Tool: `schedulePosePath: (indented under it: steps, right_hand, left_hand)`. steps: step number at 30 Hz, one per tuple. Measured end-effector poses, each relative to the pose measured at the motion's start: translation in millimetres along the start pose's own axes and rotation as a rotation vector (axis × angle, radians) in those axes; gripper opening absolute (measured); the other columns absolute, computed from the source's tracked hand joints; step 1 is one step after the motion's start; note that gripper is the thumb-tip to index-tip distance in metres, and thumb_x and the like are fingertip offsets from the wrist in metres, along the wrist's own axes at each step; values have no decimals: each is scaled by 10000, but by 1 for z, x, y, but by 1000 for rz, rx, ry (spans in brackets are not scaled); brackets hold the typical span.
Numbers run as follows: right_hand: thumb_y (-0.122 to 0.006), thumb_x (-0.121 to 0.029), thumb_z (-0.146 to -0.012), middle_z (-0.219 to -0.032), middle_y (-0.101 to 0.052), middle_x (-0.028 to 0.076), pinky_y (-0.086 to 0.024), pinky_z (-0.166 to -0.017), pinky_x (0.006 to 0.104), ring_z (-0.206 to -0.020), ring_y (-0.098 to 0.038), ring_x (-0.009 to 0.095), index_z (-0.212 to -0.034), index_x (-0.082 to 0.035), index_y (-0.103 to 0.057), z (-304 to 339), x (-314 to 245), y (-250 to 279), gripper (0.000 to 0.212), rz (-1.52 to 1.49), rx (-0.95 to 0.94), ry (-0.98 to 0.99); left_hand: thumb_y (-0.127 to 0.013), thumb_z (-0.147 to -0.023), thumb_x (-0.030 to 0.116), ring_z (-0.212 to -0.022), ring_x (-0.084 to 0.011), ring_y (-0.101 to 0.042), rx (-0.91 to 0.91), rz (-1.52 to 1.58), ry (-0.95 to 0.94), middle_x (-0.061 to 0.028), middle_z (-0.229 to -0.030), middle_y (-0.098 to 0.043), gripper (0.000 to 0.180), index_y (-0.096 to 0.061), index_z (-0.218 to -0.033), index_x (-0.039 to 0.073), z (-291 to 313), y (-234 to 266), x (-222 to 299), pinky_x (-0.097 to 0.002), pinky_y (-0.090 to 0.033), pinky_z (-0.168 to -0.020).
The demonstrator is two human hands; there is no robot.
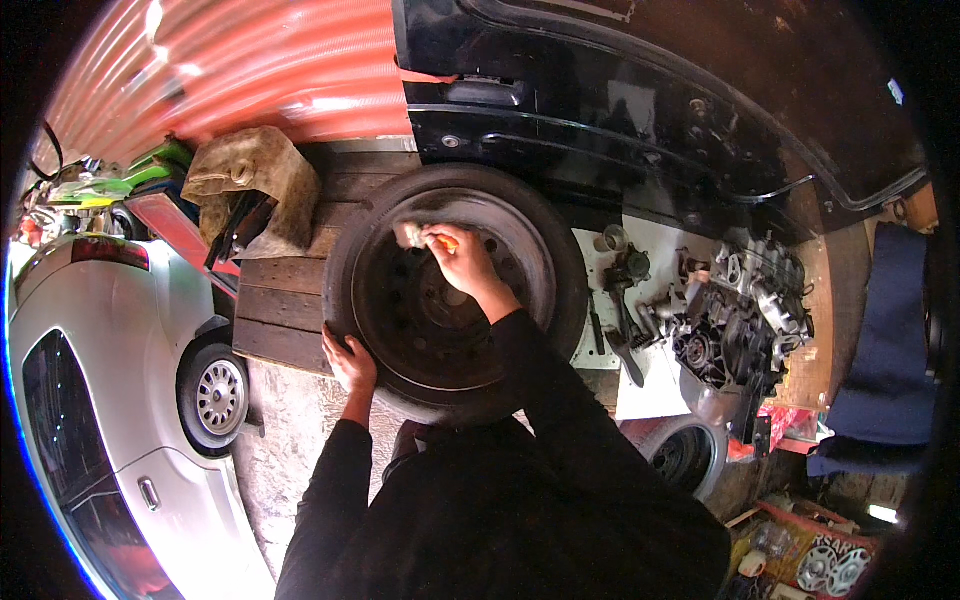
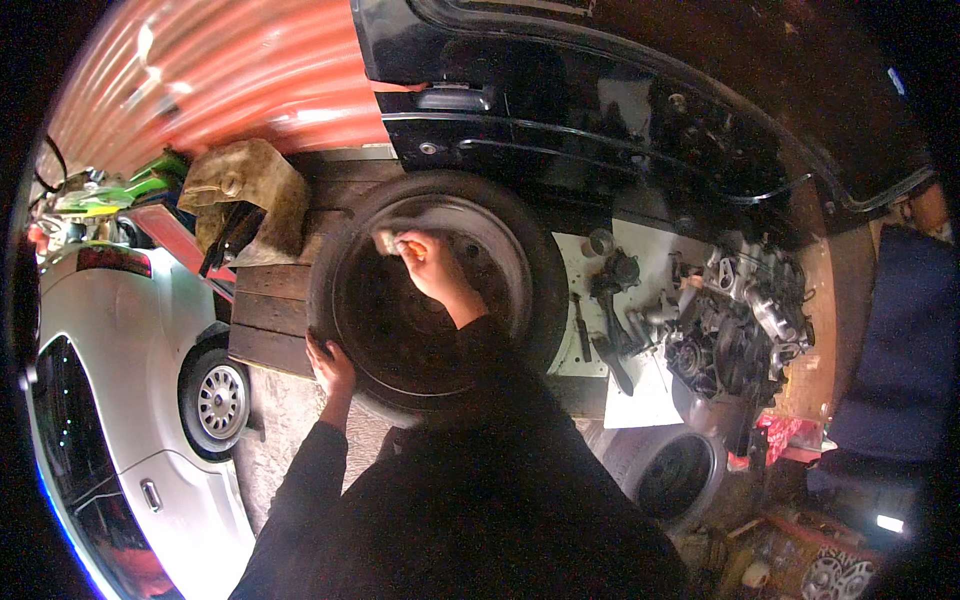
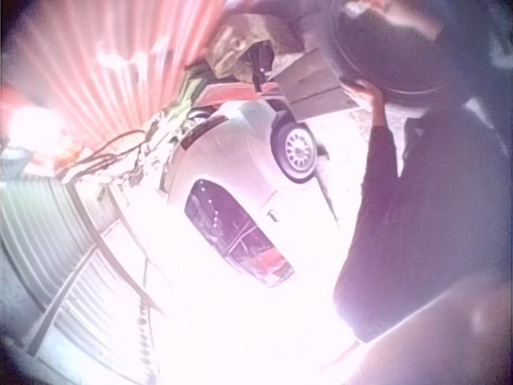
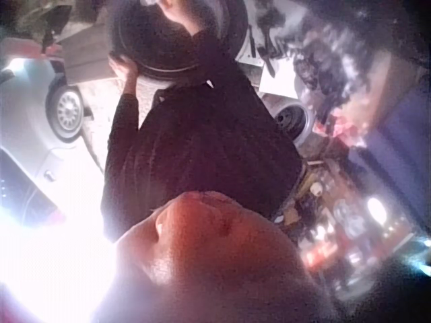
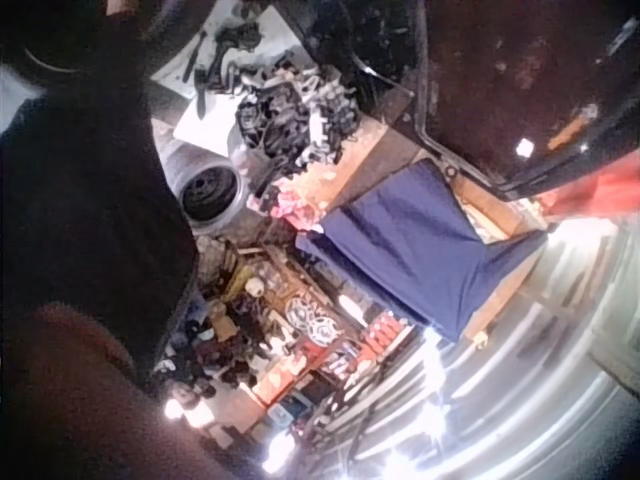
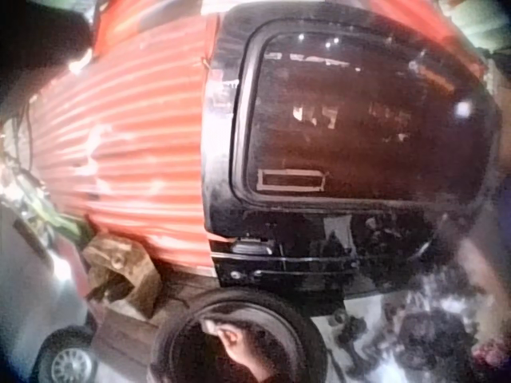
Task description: The person paints the inner surface of a car tire with a brush, repeatedly dipping the brush into a small container of paint and applying it to the rim and sidewall. The tire remains on a wooden pallet throughout the process.
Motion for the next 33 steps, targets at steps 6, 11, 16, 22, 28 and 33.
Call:
schedulePosePath:
  steps: [6,11,16,22,28,33]
  right_hand:
    - [-629,-112,-994,-1077,-737,177,-557,-859,356,-987,-727,272,-1123,-6,-693,8,-3,46,179,159,325,-201]
    - [-595,-103,-1001,-1246,-687,198,-554,-890,415,-1092,-692,372,-1169,-57,-670,17,-3,30,189,347,539,-7]
    - [-592,-120,-1019,-1058,-746,157,-548,-871,358,-974,-729,308,-1169,-36,-683,5,4,2,194,45,208,-107]
    - [-592,-141,-1035,-1113,-726,151,-532,-904,339,-1040,-704,245,-1193,-13,-663,33,25,0,215,95,688,-65]
    - [-594,-137,-1033,-1077,-723,148,-534,-912,356,-1020,-706,259,-1129,1,-651,22,21,-17,177,-11,342,-12]
    - [-583,-133,-1039,-1092,-720,149,-535,-909,356,-1013,-701,250,-1139,1,-648,30,23,-22,179,0,580,-55]
  left_hand:
    - [-496,-965,195,-1363,-480,-431,6,-17,-23,-326,-1479,-432,618,-348,-1519,-35,1,2,-5,-507,-353,-1148]
    - [-492,-964,201,-1350,-482,-437,-2,1,-10,-322,-1479,-432,628,-335,-1528,-25,3,-1,-2,-512,-352,-1144]
    - [-501,-956,203,-1349,-485,-436,-8,0,24,-317,-1485,-427,634,-337,-1529,-15,2,1,-1,-525,-349,-1142]
    - [-503,-959,204,-1346,-487,-440,-15,14,52,-309,-1488,-429,628,-342,-1525,-17,3,3,2,-533,-343,-1145]
    - [-497,-961,203,-1343,-485,-442,-12,15,28,-312,-1479,-436,621,-347,-1522,-17,3,0,4,-533,-344,-1143]
    - [-497,-960,196,-1342,-483,-443,-4,-23,14,-315,-1476,-437,622,-342,-1522,-22,1,1,-4,-529,-351,-1139]
Point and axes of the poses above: each hand's wrist, its own z-axis away from the middle knuckle, its own y-axis out of the back of the hand, x = y × z, the point moved 2 cm from there along -z, towards the middle knuckle
